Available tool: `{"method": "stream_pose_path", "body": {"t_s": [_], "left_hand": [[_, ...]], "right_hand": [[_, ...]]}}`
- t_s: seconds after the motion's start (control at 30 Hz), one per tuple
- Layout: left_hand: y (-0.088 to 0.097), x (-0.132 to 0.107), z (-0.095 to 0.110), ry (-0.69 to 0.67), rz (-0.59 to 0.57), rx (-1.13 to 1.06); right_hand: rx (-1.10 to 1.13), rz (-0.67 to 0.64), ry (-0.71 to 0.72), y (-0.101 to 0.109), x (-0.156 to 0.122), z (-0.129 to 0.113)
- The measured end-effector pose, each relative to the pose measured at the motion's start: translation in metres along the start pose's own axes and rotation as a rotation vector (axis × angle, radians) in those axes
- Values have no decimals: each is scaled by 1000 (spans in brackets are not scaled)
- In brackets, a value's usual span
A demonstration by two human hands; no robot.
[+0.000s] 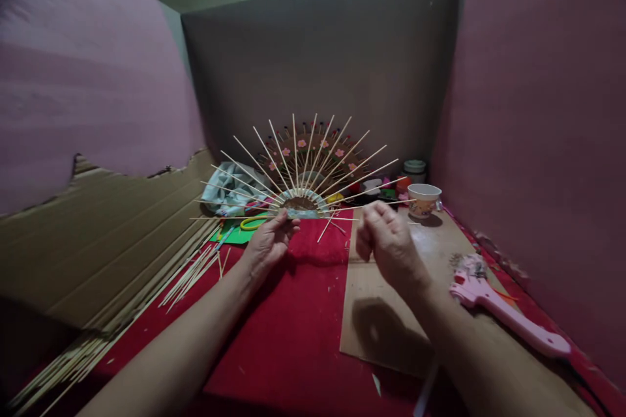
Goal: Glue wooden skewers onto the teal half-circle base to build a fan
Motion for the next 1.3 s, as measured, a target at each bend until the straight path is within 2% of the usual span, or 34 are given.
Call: {"method": "stream_pose_path", "body": {"t_s": [0.13, 0.27, 0.37, 0.5, 0.7, 0.9, 1.07, 1.3], "left_hand": [[1, 1, 0, -4, -6, -3], [1, 1, 1, -4, -17, 0], [0, 1, 2, 3, -24, 7], [0, 1, 3, 10, -21, 16], [0, 1, 5, 2, 13, 9], [-2, 3, 6, 16, 52, 13], [-4, 3, 6, 19, 70, 18], [-5, 3, 7, 15, 77, 18]], "right_hand": [[-315, -133, -145, -19, -19, 28], [-314, -299, -278, -23, -26, 49], [-321, -406, -327, -23, -26, 54], [-262, -430, -322, -21, -26, 53], [-232, -410, -416, -19, -25, 55], [-226, -428, -367, -22, -25, 48], [-256, -462, -352, -20, -22, 57], [-281, -399, -325, -14, -20, 54]]}}
Point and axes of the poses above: each hand's wrist, its own x-axis towards the middle knuckle, its own y-axis out of the back of the hand, z = x × y, the point moved 1 cm from there along x, towards the middle knuckle
